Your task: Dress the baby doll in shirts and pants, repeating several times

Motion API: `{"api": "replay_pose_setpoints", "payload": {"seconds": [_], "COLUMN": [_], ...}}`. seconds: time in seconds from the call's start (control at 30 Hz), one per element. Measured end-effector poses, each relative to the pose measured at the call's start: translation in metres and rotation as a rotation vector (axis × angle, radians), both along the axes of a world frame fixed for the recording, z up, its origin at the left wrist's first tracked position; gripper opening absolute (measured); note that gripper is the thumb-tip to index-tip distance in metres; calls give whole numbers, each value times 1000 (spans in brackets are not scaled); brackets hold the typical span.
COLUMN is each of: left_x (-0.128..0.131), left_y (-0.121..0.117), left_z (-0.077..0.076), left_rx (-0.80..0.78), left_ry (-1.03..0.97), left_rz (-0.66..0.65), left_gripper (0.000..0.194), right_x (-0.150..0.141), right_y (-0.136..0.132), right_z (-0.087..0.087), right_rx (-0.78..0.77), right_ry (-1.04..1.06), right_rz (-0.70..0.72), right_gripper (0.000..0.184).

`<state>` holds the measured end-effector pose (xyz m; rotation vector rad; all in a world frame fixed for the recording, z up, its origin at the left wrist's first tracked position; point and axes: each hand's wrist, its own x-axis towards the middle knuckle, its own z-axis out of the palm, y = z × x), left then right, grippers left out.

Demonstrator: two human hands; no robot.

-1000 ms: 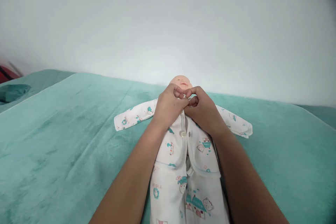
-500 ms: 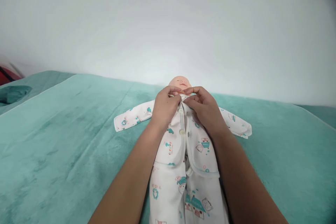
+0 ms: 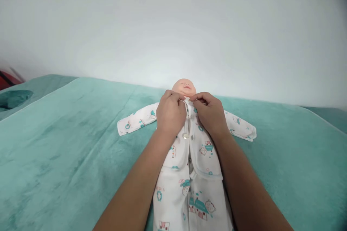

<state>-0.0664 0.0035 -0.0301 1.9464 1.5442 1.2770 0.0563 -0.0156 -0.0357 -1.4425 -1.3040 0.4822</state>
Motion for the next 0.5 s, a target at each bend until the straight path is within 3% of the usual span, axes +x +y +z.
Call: {"api": "replay_pose_setpoints", "payload": {"seconds": [0.1, 0.2, 0.3, 0.5], "left_x": [-8, -20, -30, -38], "left_y": [-8, -24, -39, -44], "left_z": [-2, -9, -17, -18], "left_rx": [5, -8, -1, -6], "left_ry": [-160, -253, -252, -168], "left_rz": [-31, -81, -157, -273], "left_gripper": [23, 21, 22, 18], "right_x": [-1, -5, -10, -30], "right_y": [-5, -15, -30, -66], "right_z": [7, 15, 21, 22], "right_rx": [-27, -132, -230, -308], "right_ry": [-43, -213, -449, -666], "right_rz": [12, 45, 42, 6], "right_gripper": [14, 14, 30, 29]}}
